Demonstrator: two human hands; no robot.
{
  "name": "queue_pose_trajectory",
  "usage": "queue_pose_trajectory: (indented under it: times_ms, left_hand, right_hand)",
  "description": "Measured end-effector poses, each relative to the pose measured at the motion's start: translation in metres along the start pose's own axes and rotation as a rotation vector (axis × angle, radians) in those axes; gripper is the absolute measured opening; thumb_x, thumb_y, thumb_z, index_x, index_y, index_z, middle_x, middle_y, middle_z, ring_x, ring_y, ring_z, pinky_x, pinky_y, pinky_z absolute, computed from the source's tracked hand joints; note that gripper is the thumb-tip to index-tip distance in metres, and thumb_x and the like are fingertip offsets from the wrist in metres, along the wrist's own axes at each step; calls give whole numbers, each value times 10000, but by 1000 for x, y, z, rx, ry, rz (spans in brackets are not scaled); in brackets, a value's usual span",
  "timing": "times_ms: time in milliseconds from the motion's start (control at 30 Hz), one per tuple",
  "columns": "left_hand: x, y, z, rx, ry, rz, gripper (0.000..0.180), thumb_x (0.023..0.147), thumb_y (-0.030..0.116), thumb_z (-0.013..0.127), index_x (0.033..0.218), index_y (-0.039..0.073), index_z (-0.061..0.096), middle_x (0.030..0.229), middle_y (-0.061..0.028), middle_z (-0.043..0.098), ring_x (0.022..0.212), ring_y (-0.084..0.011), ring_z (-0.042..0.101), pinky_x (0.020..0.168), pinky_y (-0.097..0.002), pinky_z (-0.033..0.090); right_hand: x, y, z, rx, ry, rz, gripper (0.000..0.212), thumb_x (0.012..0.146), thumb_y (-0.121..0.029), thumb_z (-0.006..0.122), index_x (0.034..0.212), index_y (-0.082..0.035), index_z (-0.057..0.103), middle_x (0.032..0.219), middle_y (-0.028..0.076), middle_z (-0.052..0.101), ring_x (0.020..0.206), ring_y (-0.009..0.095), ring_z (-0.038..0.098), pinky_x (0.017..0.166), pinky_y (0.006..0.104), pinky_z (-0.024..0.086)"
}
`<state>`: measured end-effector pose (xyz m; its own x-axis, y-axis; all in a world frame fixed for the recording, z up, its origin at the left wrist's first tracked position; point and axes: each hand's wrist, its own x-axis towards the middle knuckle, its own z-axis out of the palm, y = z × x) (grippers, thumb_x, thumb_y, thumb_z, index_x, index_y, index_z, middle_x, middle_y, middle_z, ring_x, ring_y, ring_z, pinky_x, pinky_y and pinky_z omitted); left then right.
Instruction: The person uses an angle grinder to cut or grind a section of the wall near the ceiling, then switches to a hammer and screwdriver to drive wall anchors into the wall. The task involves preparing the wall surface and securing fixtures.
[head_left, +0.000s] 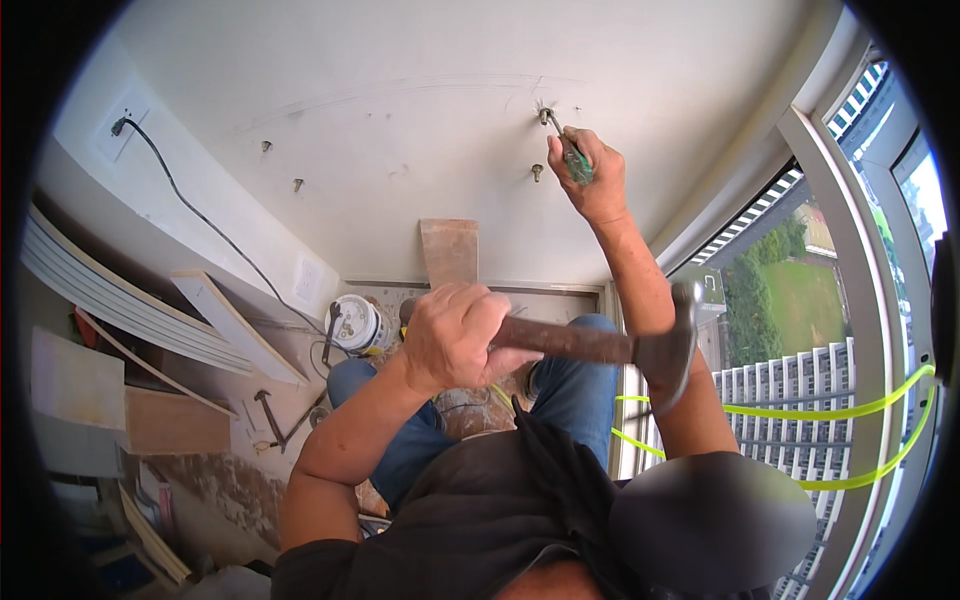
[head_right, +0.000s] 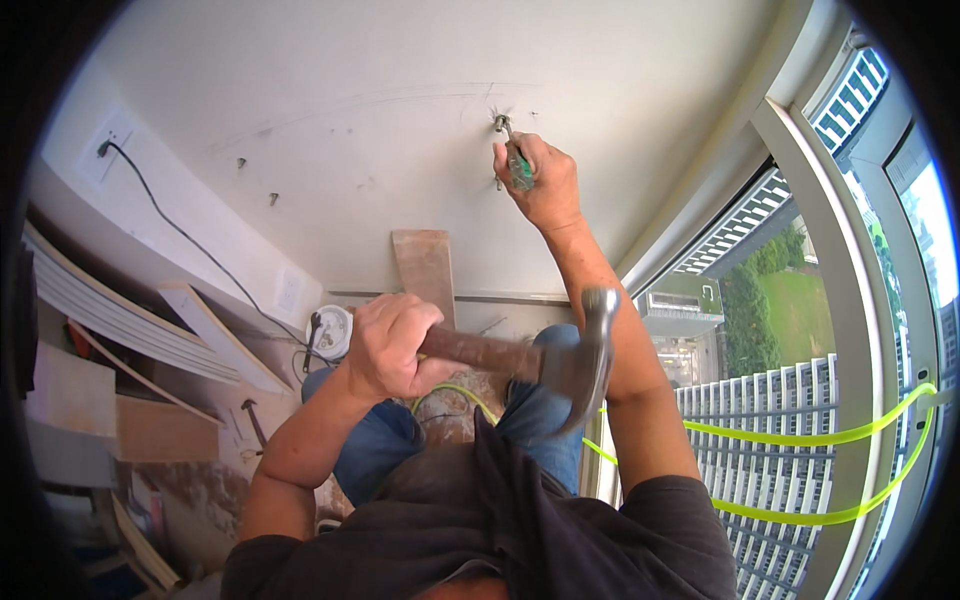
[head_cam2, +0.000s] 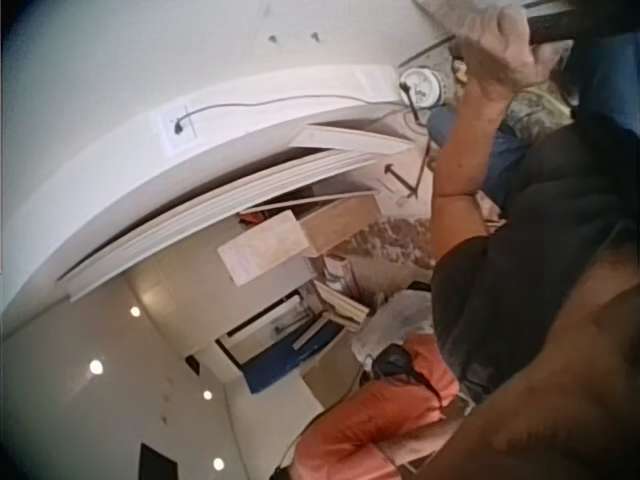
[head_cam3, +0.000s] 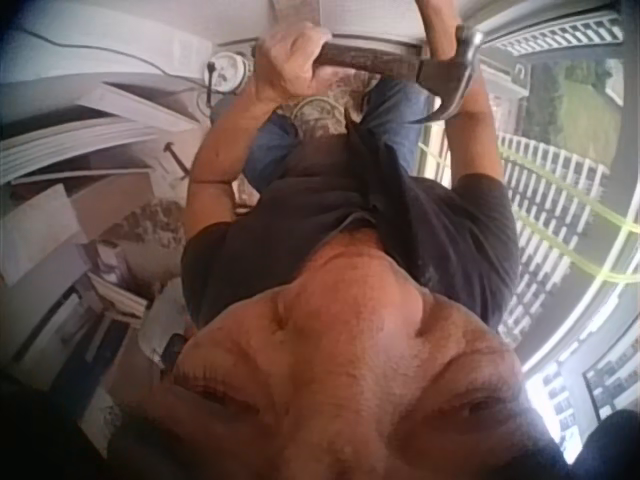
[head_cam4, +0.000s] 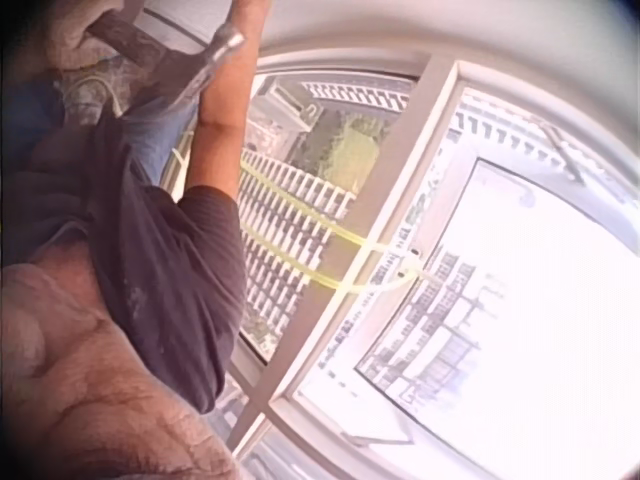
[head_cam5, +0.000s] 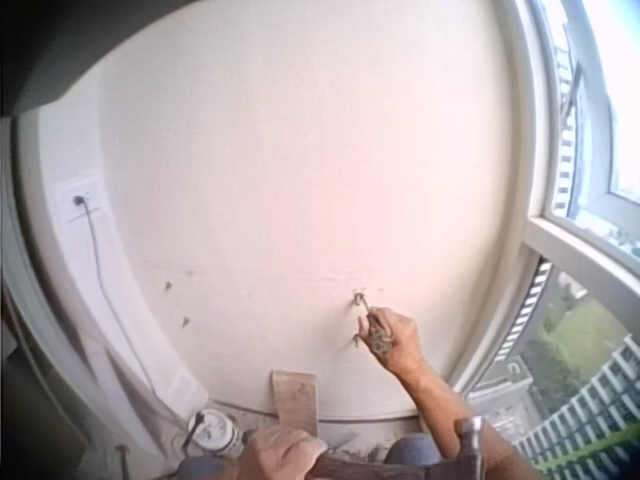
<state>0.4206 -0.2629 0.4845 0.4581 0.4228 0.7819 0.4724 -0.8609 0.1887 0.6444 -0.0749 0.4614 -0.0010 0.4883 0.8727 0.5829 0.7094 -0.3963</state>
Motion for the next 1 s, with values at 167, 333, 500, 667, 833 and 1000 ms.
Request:
queue_pose_trajectory:
  times_ms: [167,333,500,667,833,1000]
  left_hand:
    - [-20,2,-3,-51,73,-7,484,843,467,810,890,30,607,680,-99,581,552,-300,602,518,-385,491]
    - [-46,4,8,-143,54,-258,412,854,379,826,909,21,631,690,-115,615,561,-317,624,526,-401,500]
    - [-49,15,22,-283,79,-357,401,893,355,810,918,-6,639,706,-142,643,585,-340,650,538,-406,513]
    - [-56,28,27,-349,83,-426,395,910,347,801,931,-17,646,711,-149,649,588,-338,657,539,-392,514]
    - [-68,36,8,-380,62,-410,388,916,332,796,949,-25,649,710,-157,653,584,-334,661,540,-389,518]
    - [-81,33,3,-328,75,-479,390,923,327,787,954,-36,649,714,-167,657,596,-343,668,548,-390,520]
  right_hand:
    - [-22,4,8,-267,-29,-291,238,857,-95,804,1045,-37,670,678,86,638,551,289,591,548,382,494]
    - [-24,-4,7,-324,-63,-272,252,865,-115,787,1083,-62,674,661,79,609,548,287,582,545,396,482]
    - [-20,-19,13,-435,-180,-170,231,892,-168,755,1105,-112,685,675,97,606,571,326,594,568,444,490]
    - [-10,-28,7,-215,-128,-81,151,905,-155,734,1023,-75,685,765,143,698,657,340,681,650,426,557]
    - [-12,-23,-14,250,-75,341,208,960,-107,723,1127,17,726,807,101,731,740,145,711,699,319,593]
    - [-8,-33,-10,518,-22,525,289,997,-159,707,1185,59,680,823,77,706,759,137,709,686,274,604]
